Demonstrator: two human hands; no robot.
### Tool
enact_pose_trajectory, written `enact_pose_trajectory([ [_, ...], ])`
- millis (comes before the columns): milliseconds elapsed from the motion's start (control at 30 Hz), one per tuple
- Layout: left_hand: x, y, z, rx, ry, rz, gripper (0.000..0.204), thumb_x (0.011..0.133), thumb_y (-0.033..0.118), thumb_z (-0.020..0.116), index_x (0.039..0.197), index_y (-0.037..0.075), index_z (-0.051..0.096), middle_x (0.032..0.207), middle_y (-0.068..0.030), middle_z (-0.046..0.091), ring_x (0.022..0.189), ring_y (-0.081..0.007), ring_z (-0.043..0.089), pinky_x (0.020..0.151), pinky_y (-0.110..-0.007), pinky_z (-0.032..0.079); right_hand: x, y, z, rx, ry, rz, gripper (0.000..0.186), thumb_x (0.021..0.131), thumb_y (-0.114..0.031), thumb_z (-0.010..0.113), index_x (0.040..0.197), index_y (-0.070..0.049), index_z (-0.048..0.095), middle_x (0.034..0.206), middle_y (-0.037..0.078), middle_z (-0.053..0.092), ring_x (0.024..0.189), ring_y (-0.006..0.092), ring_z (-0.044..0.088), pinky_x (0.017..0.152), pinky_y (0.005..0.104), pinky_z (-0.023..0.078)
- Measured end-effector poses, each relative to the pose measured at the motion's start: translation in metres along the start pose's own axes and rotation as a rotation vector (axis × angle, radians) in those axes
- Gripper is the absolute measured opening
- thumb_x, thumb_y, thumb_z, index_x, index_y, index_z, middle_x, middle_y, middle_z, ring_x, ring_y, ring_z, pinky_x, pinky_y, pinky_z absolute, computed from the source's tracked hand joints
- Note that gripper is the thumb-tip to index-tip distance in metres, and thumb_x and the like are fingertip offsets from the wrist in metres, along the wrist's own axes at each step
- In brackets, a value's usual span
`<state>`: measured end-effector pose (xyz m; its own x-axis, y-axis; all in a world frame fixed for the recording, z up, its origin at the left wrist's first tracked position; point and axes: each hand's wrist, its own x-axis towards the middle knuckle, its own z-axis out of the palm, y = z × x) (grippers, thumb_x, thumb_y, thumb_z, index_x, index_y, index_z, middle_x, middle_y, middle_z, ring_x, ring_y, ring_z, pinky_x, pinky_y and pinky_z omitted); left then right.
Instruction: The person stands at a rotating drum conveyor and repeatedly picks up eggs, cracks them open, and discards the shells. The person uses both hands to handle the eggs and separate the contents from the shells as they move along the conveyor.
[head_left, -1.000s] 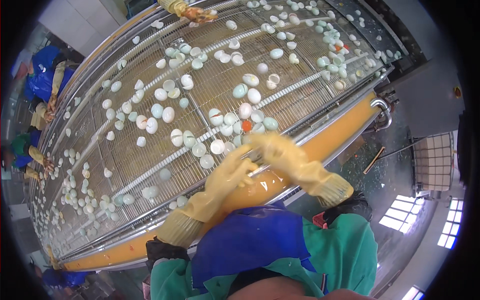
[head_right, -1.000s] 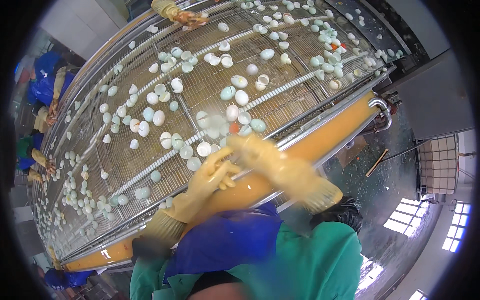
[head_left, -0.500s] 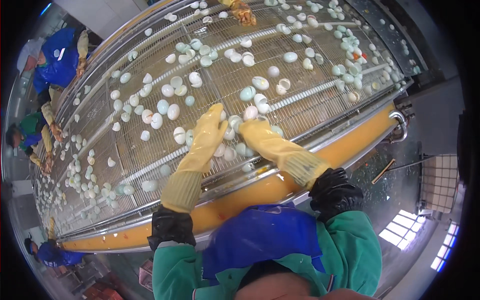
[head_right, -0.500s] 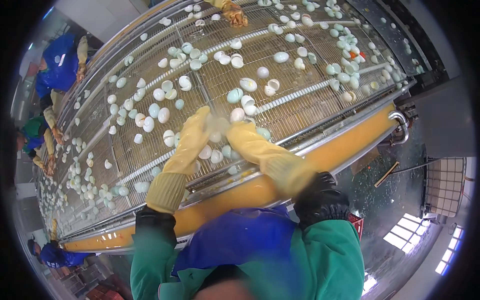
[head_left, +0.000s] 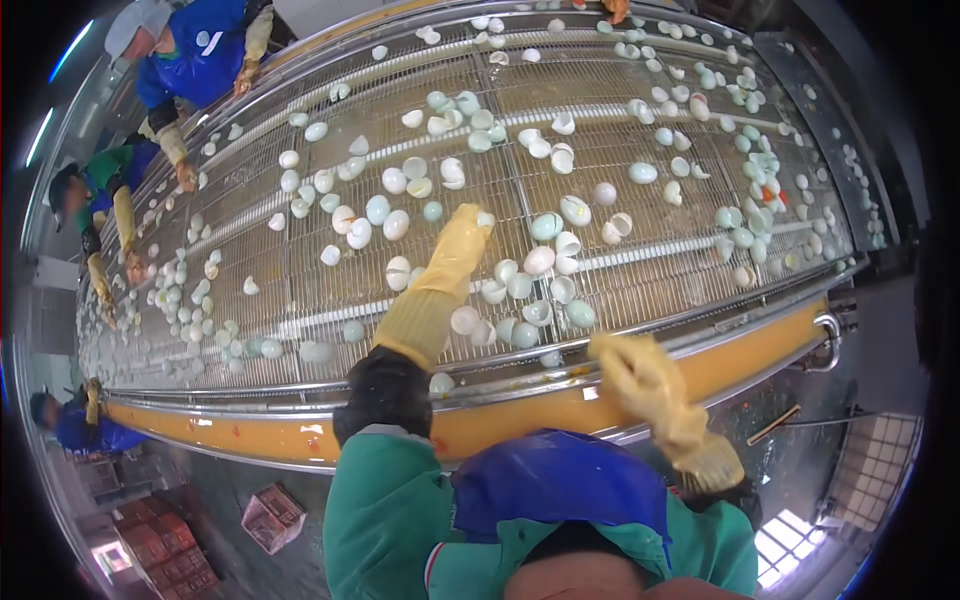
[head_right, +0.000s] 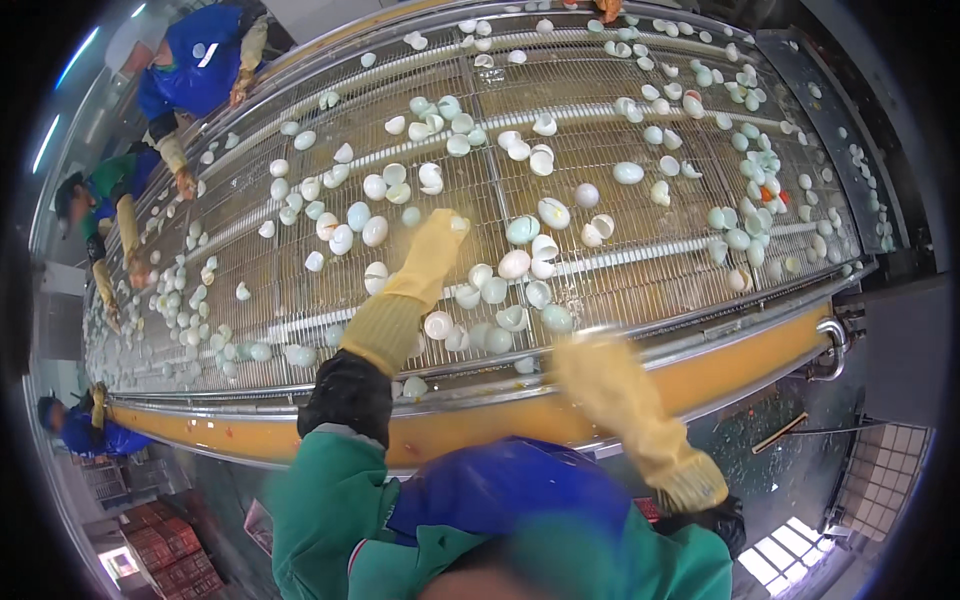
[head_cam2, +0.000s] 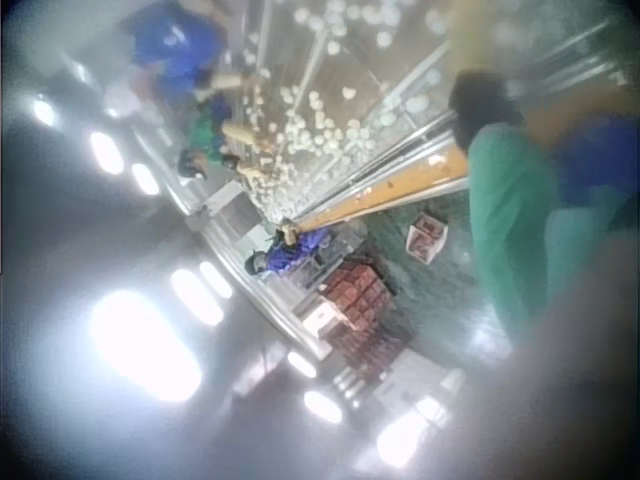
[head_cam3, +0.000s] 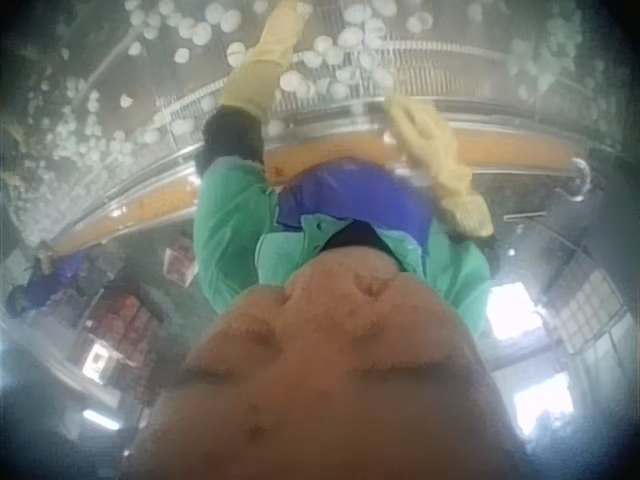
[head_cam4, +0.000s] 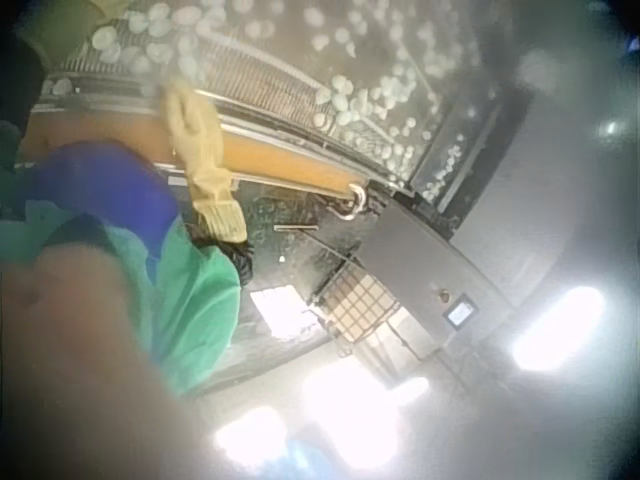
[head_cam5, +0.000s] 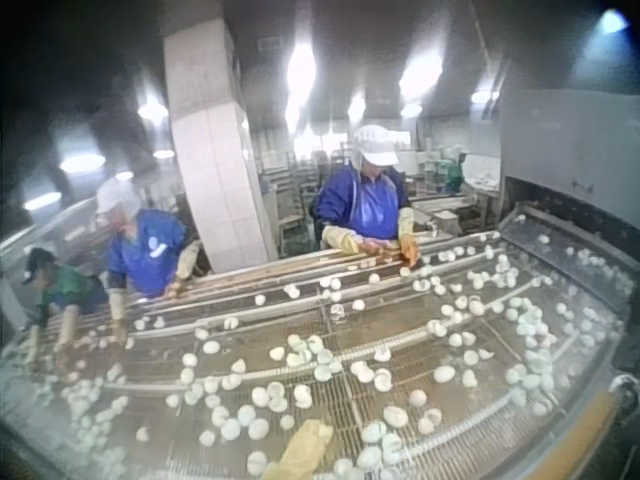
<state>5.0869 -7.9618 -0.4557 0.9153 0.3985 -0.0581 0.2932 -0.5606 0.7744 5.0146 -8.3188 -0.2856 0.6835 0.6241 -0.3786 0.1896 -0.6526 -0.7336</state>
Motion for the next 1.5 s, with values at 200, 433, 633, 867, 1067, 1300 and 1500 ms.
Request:
enact_pose_trajectory([
  [200, -0.110, 0.116, -0.042, -0.317, -0.299, -0.219, 0.030, 0.096, 0.020, 0.069, 0.121, 0.004, 0.067, 0.100, -0.0124, 0.073, 0.075, -0.0196, 0.070, 0.057, -0.032, 0.053, -0.037, 0.057, 0.045, -0.179, 0.238, -0.628, 0.029, 0.100, -0.025, 0.064, 0.115, -0.001, 0.072, 0.103, 0.022, 0.073, 0.097, 0.0387, 0.069, 0.086, 0.0484, 0.055],
  [433, -0.208, 0.134, 0.032, -0.680, -0.317, -0.001, 0.025, 0.093, 0.007, 0.073, 0.116, 0.003, 0.065, 0.104, -0.0082, 0.070, 0.089, -0.0162, 0.067, 0.075, -0.030, 0.055, -0.043, -0.021, -0.010, 0.529, 0.042, -0.003, 0.066, 0.098, -0.031, 0.065, 0.156, -0.005, 0.044, 0.116, 0.017, 0.071, 0.105, 0.0293, 0.068, 0.091, 0.0407, 0.053],
  [633, -0.233, 0.186, 0.056, -0.909, -0.542, 0.141, 0.022, 0.101, 0.011, 0.066, 0.121, 0.002, 0.063, 0.098, -0.0070, 0.069, 0.074, -0.0094, 0.065, 0.056, -0.022, 0.050, -0.045, 0.040, 0.005, 0.692, 0.044, -0.055, 0.059, 0.096, -0.015, 0.057, 0.152, -0.001, 0.045, 0.132, 0.015, 0.062, 0.116, 0.0223, 0.059, 0.099, 0.0343, 0.047],
  [867, -0.203, 0.180, 0.050, -0.669, -0.403, 0.002, 0.022, 0.099, 0.017, 0.068, 0.112, 0.000, 0.067, 0.107, -0.0100, 0.071, 0.087, -0.0121, 0.067, 0.063, -0.023, 0.048, -0.082, 0.098, -0.021, 0.645, -0.052, 0.112, 0.049, 0.096, -0.011, 0.052, 0.143, -0.005, 0.058, 0.121, 0.012, 0.069, 0.095, 0.0212, 0.069, 0.084, 0.0331, 0.054],
  [1067, -0.088, 0.164, 0.022, -0.349, 0.263, -0.233, 0.065, 0.097, 0.026, 0.074, 0.150, 0.000, 0.047, 0.137, -0.0197, 0.062, 0.125, -0.0270, 0.061, 0.103, -0.037, 0.051, -0.088, 0.185, -0.050, 0.385, 0.091, -0.045, 0.039, 0.097, -0.018, 0.057, 0.133, -0.008, 0.066, 0.125, 0.012, 0.069, 0.105, 0.0228, 0.068, 0.090, 0.0345, 0.055],
  [1300, -0.100, 0.123, 0.059, 0.239, -0.027, 0.207, 0.058, 0.088, 0.012, 0.075, 0.140, -0.002, 0.055, 0.134, -0.0240, 0.061, 0.123, -0.0377, 0.061, 0.104, -0.044, 0.048, -0.029, 0.277, -0.202, -0.212, 1.030, 0.232, 0.062, 0.094, -0.041, 0.069, 0.149, -0.016, 0.052, 0.129, 0.019, 0.069, 0.121, 0.0373, 0.066, 0.103, 0.0458, 0.051],
  [1500, -0.050, 0.105, 0.100, 0.467, 0.148, 0.121, 0.029, 0.087, 0.003, 0.063, 0.115, -0.003, 0.065, 0.105, -0.0279, 0.066, 0.100, -0.0465, 0.064, 0.088, -0.049, 0.051, 0.008, 0.307, -0.190, -0.640, 0.302, 0.295, 0.030, 0.091, -0.034, 0.069, 0.113, -0.014, 0.067, 0.102, 0.013, 0.075, 0.097, 0.0372, 0.072, 0.084, 0.0507, 0.056],
])
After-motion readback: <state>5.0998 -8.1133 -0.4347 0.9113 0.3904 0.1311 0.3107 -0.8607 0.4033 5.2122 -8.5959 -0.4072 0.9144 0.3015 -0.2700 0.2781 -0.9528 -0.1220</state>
